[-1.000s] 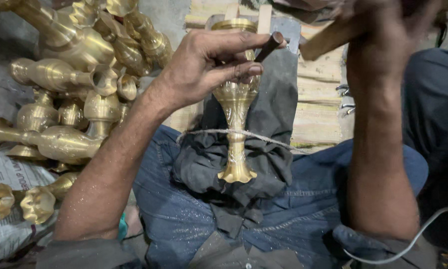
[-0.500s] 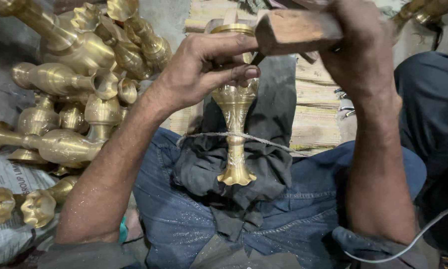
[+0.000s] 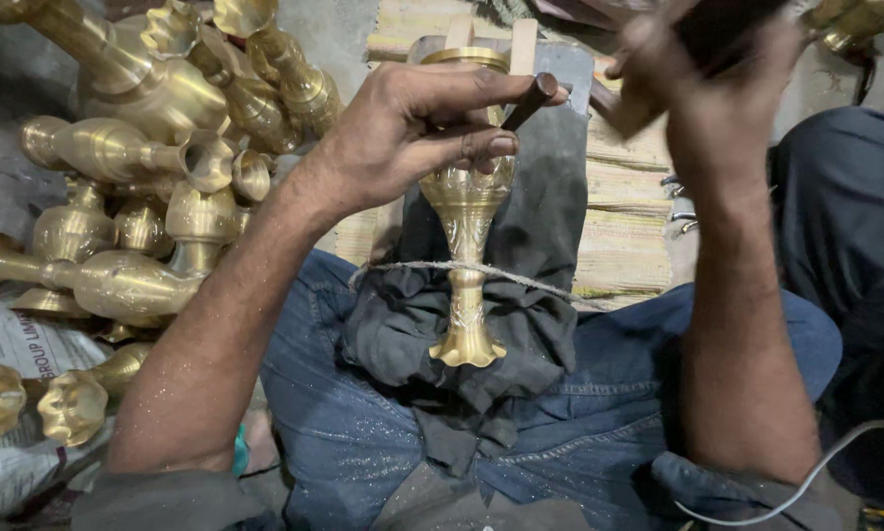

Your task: The person sits on the workshop floor with a brass vase held on their lap, holding a metal punch against the vase surface and striking it with a wooden mallet to shape or emboss the brass. They reposition the punch and rotate the vase between strikes, continuing the hammering across the vase body.

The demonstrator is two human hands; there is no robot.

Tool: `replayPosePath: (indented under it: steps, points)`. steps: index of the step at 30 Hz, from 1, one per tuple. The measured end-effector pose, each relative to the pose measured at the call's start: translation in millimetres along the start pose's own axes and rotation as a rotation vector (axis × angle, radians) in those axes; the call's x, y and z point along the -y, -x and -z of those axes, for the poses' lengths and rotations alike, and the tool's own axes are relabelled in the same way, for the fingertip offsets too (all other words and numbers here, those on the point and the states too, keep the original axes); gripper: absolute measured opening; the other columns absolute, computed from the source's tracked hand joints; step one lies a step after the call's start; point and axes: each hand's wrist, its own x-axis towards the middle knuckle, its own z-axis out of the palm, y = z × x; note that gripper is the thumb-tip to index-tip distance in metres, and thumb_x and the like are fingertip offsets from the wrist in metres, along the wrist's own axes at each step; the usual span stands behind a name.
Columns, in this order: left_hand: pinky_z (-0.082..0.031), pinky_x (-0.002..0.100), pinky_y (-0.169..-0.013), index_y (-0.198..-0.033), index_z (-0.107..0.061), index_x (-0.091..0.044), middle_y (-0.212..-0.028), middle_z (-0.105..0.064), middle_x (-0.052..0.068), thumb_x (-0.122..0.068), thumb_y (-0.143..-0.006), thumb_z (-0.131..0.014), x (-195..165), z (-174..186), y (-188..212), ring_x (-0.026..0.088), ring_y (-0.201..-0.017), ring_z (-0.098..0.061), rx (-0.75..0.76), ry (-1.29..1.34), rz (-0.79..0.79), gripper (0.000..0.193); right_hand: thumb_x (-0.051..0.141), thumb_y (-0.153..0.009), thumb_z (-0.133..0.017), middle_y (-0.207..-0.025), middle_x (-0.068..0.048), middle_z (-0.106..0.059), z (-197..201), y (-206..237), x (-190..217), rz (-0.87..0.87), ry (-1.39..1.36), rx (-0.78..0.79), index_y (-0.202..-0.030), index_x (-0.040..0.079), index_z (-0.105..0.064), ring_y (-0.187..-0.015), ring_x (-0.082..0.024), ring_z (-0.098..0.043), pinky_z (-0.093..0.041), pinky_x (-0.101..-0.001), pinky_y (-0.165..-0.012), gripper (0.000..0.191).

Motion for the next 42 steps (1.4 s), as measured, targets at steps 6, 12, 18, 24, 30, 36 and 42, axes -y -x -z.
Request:
replayPosePath:
  steps: [6,12,18,24,30,36,42]
  points:
    - [-0.062,0.027,-0.089,-0.145,-0.063,-0.012,-0.121,-0.075,0.004,-0.012,-0.106,-0.076,-0.1,5.1,-5.6,0.010,-0.101,-0.074,-0.001,0.023,-0.097,0.042,0.020,-0.099,-0.079,-0.082,-0.005,-0.068,-3.7,-8.1,17.9,-0.194,0.060,0.019,-0.095,0.004,-0.064,-0.077,-0.021,-0.072,-0.057,-0.0418,-0.071,0.022]
    - [-0.062,0.027,-0.084,-0.139,-0.066,-0.011,-0.117,-0.076,0.003,-0.018,-0.101,-0.078,-1.5,14.5,-11.1,0.011,-0.097,-0.073,0.005,-0.073,-0.081,0.041,0.005,-0.101,-0.079,-0.087,-0.014,-0.065,-13.9,-20.6,36.9,0.152,0.496,0.126,-0.102,0.002,-0.064,-0.079,-0.034,-0.065,-0.051,-0.0431,-0.070,0.016]
    - [-0.061,0.030,-0.080,-0.136,-0.068,-0.014,-0.102,-0.074,0.003,-0.022,-0.099,-0.077,-4.2,22.4,-19.0,0.012,-0.090,-0.073,0.040,-0.102,-0.016,0.039,0.003,-0.100,-0.079,-0.086,-0.013,-0.061,-21.0,-30.6,46.0,0.062,0.387,0.045,-0.107,-0.001,-0.056,-0.078,-0.031,-0.065,-0.051,-0.0408,-0.069,0.025]
    - [-0.061,0.033,-0.083,-0.136,-0.067,-0.012,-0.102,-0.073,0.005,-0.021,-0.100,-0.076,2.1,27.9,-20.7,0.014,-0.093,-0.074,0.048,-0.075,-0.063,0.038,0.004,-0.107,-0.072,-0.094,-0.013,-0.062,-19.6,-32.7,39.5,0.176,0.467,0.122,-0.109,0.000,-0.055,-0.090,-0.026,-0.069,-0.052,-0.0357,-0.072,0.018]
    - [-0.065,0.031,-0.089,-0.140,-0.063,-0.007,-0.112,-0.074,0.006,-0.016,-0.104,-0.071,8.9,33.1,-15.6,0.015,-0.097,-0.076,0.027,0.243,-0.020,0.039,0.004,-0.100,-0.078,-0.093,-0.016,-0.064,-19.0,-34.5,42.4,0.274,0.799,0.235,-0.103,0.001,-0.056,-0.088,-0.032,-0.067,-0.054,-0.0410,-0.078,0.022]
    - [-0.062,0.025,-0.078,-0.140,-0.064,-0.005,-0.095,-0.076,0.003,-0.011,-0.101,-0.072,-12.1,17.1,9.1,0.008,-0.084,-0.073,-0.665,0.454,0.275,0.041,0.018,-0.108,-0.081,-0.098,-0.016,-0.066,-28.0,-46.7,58.3,-0.103,0.591,0.175,-0.113,0.001,-0.048,-0.093,-0.026,-0.067,-0.054,-0.0383,-0.076,0.038]
    - [-0.058,0.021,-0.079,-0.136,-0.069,-0.004,-0.100,-0.074,0.001,-0.006,-0.101,-0.076,-23.2,-19.5,25.5,0.004,-0.087,-0.067,-0.854,0.460,0.250,0.036,0.015,-0.097,-0.078,-0.102,-0.018,-0.068,-47.3,-90.6,74.9,-0.005,0.719,0.460,-0.114,0.001,-0.052,-0.090,-0.029,-0.070,-0.058,-0.0413,-0.072,0.034]
